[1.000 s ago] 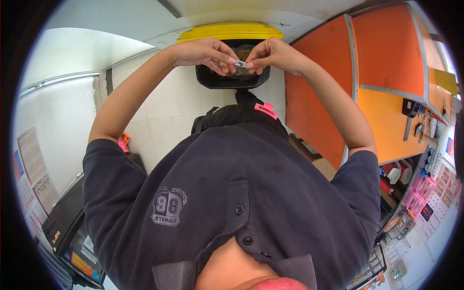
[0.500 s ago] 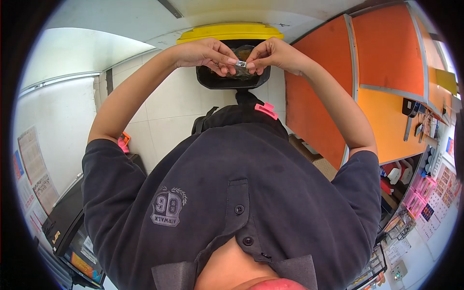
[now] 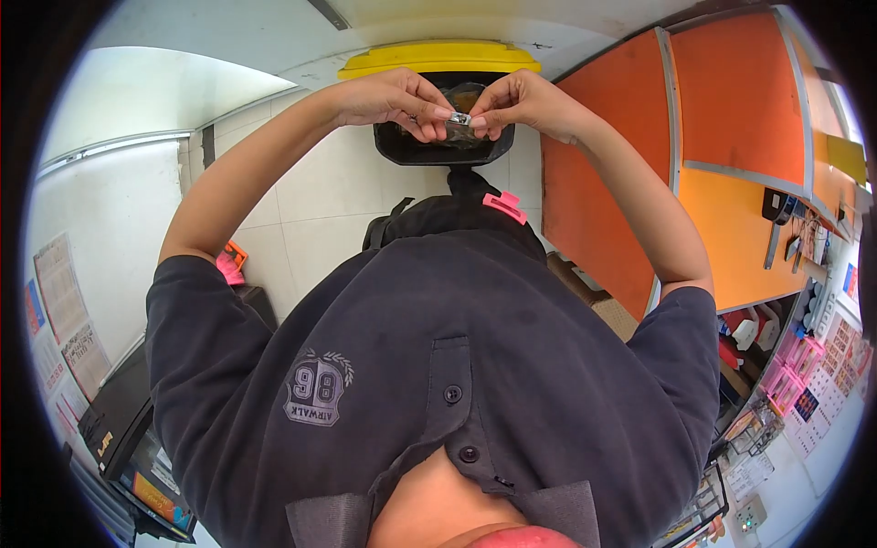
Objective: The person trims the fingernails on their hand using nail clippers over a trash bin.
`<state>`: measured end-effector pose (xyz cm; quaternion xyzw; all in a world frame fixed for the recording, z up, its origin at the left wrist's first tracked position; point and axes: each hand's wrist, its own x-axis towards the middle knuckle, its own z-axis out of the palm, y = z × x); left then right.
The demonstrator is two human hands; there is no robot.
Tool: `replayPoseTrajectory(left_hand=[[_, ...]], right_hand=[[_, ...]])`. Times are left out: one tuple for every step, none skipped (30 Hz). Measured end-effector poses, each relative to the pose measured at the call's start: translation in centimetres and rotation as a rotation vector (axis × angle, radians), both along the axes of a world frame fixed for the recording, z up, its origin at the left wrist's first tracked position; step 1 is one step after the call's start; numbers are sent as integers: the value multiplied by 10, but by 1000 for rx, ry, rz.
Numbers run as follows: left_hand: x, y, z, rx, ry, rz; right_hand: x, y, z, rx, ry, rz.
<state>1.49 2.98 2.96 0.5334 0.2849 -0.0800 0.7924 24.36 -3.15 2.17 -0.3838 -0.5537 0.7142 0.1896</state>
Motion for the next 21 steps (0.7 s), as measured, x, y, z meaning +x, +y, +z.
replayPoseTrajectory(left_hand=[[0,-1,-1,-4,1,13],[0,-2,-2,-8,2,25],[0,-3,-3,-6,3,27],[0,-3,-3,-4,5,29],[0,-4,-2,-1,5,30],[1,-4,-2,1,2,34],[1,-5,-2,3,2,39],[1,-5,-1,8,-1,44],[2,-6,-2,4,-8,49],[2,-8,-3,-1,-13,55],[3,-9,-3,-3,-19,60],[4,-10,-2,-3,-15,66],[6,-13,-1,-3,-10,71],[8,-13,0,1,-7,73],[9,-13,-2,-37,-17,56],[9,-11,-4,-74,-26,39],[11,-9,-6,-108,-35,21],[14,-11,-3,-117,-24,28],[18,-16,0,-128,-13,37],[20,-21,4,-136,-1,47],[21,-23,6,-181,-3,71]], right_hand=[[0,0,0,-7,4,-2],[1,0,0,-16,7,-5],[1,0,-1,-25,10,-6],[0,-1,0,-31,11,-10],[1,-1,1,-37,10,-15],[0,-2,2,-43,10,-17],[0,-2,4,-45,8,-13],[1,-2,6,-43,4,-9],[3,-3,7,-45,0,-5],[4,-4,4,-54,8,-3],[6,-3,1,-60,14,-1],[6,-3,-1,-66,23,0],[6,-5,-1,-62,49,-17],[6,-7,3,-53,74,-37],[6,-10,7,-46,98,-58],[7,-12,10,-76,122,-24],[8,-14,15,-104,145,10],[9,-16,18,-133,169,42],[10,-17,18,-157,191,67],[12,-18,19,-179,213,93],[13,-20,18,-202,235,117]])
